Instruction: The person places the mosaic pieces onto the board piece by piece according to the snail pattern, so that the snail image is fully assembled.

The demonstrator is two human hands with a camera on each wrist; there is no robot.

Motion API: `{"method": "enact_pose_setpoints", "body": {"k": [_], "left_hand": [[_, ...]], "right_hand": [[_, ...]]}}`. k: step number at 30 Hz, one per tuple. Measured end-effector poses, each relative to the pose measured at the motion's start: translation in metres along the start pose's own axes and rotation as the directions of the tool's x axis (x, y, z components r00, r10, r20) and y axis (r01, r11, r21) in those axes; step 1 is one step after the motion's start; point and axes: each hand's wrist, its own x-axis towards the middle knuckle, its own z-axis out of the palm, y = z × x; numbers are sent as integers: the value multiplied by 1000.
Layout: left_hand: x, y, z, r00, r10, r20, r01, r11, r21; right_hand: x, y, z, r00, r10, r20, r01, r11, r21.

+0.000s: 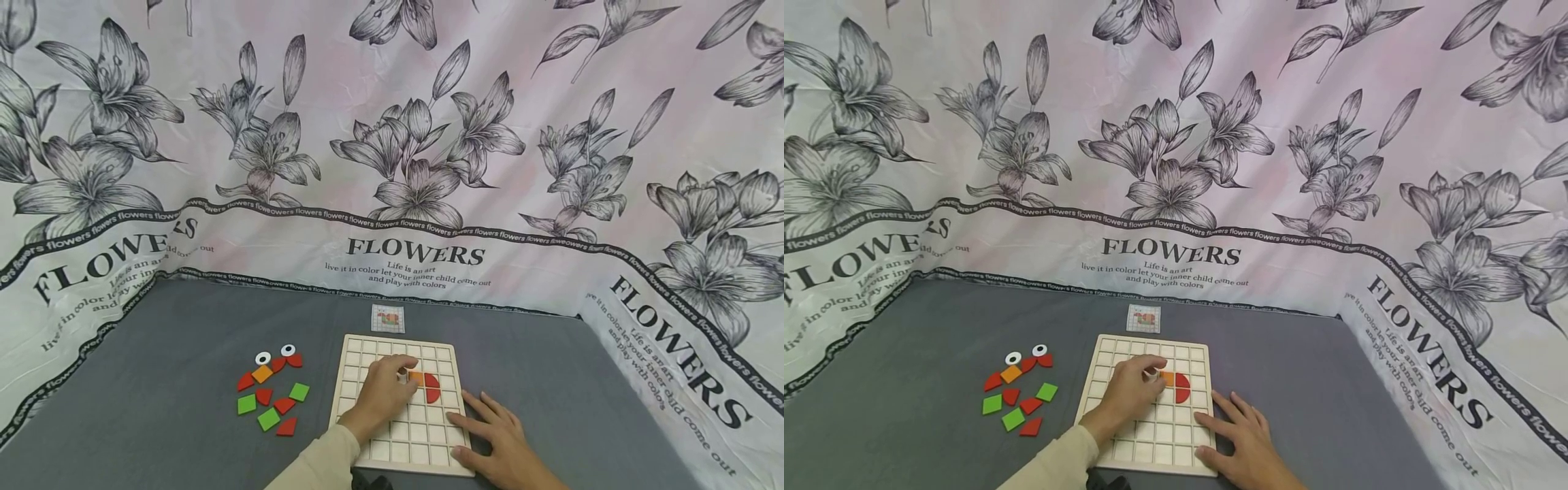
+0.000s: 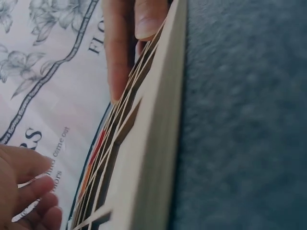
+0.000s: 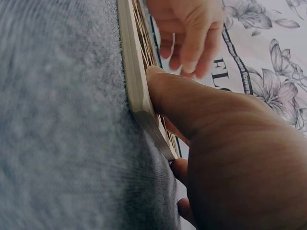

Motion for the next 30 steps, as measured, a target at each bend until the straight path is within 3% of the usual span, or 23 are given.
{"method": "enact_pose_setpoints", "body": {"k": [4, 9, 12, 18, 30], "left_hand": [[-2, 9, -10, 997, 62, -44, -64, 997, -42], [-4, 20, -31, 981, 144, -133, -153, 987, -55], [-5, 26, -44, 963, 186, -197, -197, 980, -35], [-10, 28, -71, 911, 291, -291, -293, 955, 37], [-31, 17, -120, 873, 326, -362, -291, 945, 149]], "right_hand": [[1, -1, 0, 1000, 8, -13, -8, 1000, -16], [1, 0, -1, 999, 2, -32, -3, 1000, -28], [1, 1, -1, 999, -15, -36, 14, 999, -32], [-1, 3, -1, 999, -26, -38, 25, 1000, -16], [-2, 3, 1, 1000, -10, -18, 10, 1000, 0]]}}
